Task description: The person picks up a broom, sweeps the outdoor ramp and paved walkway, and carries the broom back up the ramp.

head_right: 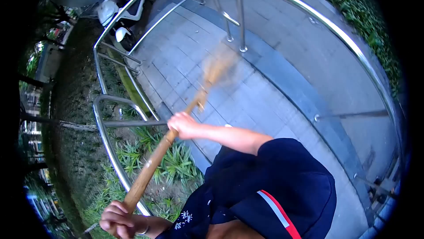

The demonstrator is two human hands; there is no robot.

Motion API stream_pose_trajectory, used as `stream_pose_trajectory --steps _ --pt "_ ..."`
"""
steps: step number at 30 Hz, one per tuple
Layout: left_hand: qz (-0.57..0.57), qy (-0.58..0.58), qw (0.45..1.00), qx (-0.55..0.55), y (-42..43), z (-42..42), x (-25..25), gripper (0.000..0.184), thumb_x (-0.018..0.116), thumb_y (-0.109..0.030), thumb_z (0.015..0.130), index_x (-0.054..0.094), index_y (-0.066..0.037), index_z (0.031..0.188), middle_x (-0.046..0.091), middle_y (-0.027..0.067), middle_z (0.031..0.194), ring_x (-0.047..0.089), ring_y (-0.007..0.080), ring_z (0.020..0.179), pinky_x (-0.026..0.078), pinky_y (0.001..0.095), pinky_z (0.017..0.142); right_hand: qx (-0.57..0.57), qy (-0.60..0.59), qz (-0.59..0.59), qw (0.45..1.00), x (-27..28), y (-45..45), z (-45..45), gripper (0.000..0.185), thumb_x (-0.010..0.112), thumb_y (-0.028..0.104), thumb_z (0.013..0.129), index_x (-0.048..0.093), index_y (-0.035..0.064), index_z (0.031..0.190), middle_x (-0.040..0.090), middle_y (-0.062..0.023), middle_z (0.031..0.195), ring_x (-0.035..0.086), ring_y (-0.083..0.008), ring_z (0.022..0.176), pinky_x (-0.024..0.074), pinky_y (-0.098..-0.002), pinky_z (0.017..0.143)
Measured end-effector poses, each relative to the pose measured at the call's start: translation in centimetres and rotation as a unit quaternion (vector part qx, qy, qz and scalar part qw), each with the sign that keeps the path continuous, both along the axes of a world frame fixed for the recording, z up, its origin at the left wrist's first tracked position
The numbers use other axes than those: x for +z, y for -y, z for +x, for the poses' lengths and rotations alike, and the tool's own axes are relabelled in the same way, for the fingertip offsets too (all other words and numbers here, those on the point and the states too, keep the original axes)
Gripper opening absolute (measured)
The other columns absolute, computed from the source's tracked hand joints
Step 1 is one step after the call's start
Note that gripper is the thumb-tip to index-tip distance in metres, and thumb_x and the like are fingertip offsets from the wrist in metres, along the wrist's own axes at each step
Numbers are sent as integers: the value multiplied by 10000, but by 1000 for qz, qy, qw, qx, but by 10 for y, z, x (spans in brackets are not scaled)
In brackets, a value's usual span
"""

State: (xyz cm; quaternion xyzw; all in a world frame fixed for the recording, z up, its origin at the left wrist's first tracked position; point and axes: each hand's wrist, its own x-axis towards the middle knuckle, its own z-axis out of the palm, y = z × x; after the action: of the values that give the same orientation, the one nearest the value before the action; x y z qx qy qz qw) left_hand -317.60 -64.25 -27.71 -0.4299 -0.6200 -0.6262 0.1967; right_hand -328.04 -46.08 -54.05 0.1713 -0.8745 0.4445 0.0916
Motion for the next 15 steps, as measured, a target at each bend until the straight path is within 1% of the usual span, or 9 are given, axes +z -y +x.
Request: stream_pose_trajectory --steps 1,2,4,5,7,9,11,13,15 --pt "16 16 999 -43 14 -23 -3 254 511 -134 716 444 -21 933 409 10 532 341 87 425 335 226 435 12 46 10 999 -6 3 3 175 578 80 577 514 136 730 518 -44 736 474 -263 816 376 -387 724" --pt "6 24 999 24 49 -49 -34 285 502 -124 725 446 -3 977 424 15 534 358 88 432 350 232 457 8 69 2 998 -21 4 7 171 570 77 582 514 129 735 523 -54 729 486 -272 807 386 -386 707" --pt "37 193 972 126 30 -81 -66 340 500 -110 735 445 14 1046 442 18 533 388 91 448 373 247 492 35 164 -1 986 -69 -8 9 168 547 59 585 513 109 742 530 -79 710 509 -291 780 401 -386 664" --pt "80 344 923 154 -14 -99 -66 363 507 -107 736 443 14 1072 444 17 531 402 92 457 380 256 505 65 235 4 970 -89 -16 8 172 533 43 583 513 97 744 532 -94 698 519 -302 763 407 -387 638" --pt "98 312 943 67 -23 -120 -80 338 558 -53 695 475 12 1017 488 43 538 452 122 461 409 298 496 108 260 -52 958 -97 -22 0 162 504 12 572 502 84 717 534 -108 680 530 -313 737 407 -388 595" --pt "144 280 946 84 -23 -117 -60 257 561 -75 714 501 2 952 490 48 541 449 118 451 397 283 482 125 214 -81 965 -100 -14 -28 151 509 -1 556 487 90 675 529 -88 673 526 -299 723 400 -377 587" --pt "53 210 972 96 -54 -106 -58 201 567 -77 715 520 -6 897 491 44 519 455 123 425 395 285 465 156 115 -153 969 -101 -19 -64 159 541 8 541 476 95 658 516 -73 653 520 -287 691 399 -365 572" --pt "-16 175 973 152 -103 -94 -63 119 578 -119 717 518 -34 775 479 38 483 420 129 382 379 288 465 152 68 -111 980 -104 -40 -98 171 585 44 539 470 106 650 501 -56 635 515 -260 689 392 -375 632" --pt "13 162 959 230 -132 -71 -77 160 576 -124 721 503 -40 837 479 31 474 428 121 415 363 296 471 190 41 -71 978 -97 -63 -121 148 565 54 562 470 120 654 515 -49 673 507 -269 743 392 -379 648"
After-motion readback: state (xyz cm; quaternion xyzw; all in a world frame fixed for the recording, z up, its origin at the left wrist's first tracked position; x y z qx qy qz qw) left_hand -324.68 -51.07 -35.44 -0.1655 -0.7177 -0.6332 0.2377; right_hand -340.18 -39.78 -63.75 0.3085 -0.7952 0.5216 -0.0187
